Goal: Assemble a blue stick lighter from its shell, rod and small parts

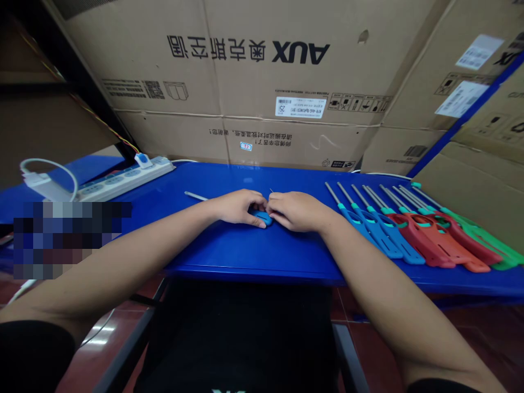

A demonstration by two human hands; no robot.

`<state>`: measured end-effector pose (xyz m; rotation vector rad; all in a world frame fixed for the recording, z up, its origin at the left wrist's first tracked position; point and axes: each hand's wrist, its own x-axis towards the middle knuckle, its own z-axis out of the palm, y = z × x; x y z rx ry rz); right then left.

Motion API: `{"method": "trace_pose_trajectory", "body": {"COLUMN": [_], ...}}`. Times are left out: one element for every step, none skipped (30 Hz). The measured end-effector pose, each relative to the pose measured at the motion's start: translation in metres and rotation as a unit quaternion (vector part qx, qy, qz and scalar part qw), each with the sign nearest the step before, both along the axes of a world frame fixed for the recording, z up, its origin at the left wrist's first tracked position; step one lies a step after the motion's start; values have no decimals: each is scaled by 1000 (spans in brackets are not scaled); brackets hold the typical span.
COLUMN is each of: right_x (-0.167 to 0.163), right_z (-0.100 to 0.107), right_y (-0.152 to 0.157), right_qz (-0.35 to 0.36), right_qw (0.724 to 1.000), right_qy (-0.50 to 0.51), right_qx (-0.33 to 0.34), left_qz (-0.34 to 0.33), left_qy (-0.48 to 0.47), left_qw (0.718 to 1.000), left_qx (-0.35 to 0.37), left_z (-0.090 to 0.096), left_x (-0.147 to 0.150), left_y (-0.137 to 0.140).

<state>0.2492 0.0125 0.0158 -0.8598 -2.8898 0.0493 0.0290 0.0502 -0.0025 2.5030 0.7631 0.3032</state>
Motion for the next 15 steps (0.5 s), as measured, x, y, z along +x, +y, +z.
{"method": "trace_pose_trajectory", "body": {"right_x": [0,0,0,0,0,1,1,2,3,4,5,7,8,9,10], "right_z": [0,-1,-2,-3,-4,-5,-6,-7,-8,-9,-9,-9,-10,-10,-10], "right_y": [0,0,1,1,2,2,2,2,2,1,-1,-3,-6,-9,-12], "right_qz": [3,8,12,15,17,19,21,23,26,30,32,33,31,28,25], "right_qw": [1000,1000,1000,1000,1000,999,999,999,998,998,998,998,997,997,996], "right_qy": [1,4,7,12,20,31,41,48,51,50,44,37,30,25,22], "right_qx": [2,6,10,13,15,14,12,10,12,18,29,44,59,72,83], "left_qz": [-1,-2,-3,-4,-5,-4,-2,-1,-1,-1,-1,-1,-2,-2,-3], "left_qy": [0,-1,-3,-4,-4,-4,-3,-1,2,4,6,7,8,10,12], "left_qw": [1000,1000,1000,1000,1000,1000,1000,1000,1000,1000,1000,1000,1000,1000,1000], "left_qx": [-3,-5,-8,-9,-11,-12,-12,-11,-11,-10,-9,-8,-7,-7,-5], "left_z": [0,0,0,0,0,0,-1,-1,0,0,0,0,0,0,0], "left_x": [0,0,0,0,0,0,0,1,1,1,2,2,2,2,2], "left_y": [0,0,0,0,0,1,1,1,2,2,2,2,2,2,2]}}
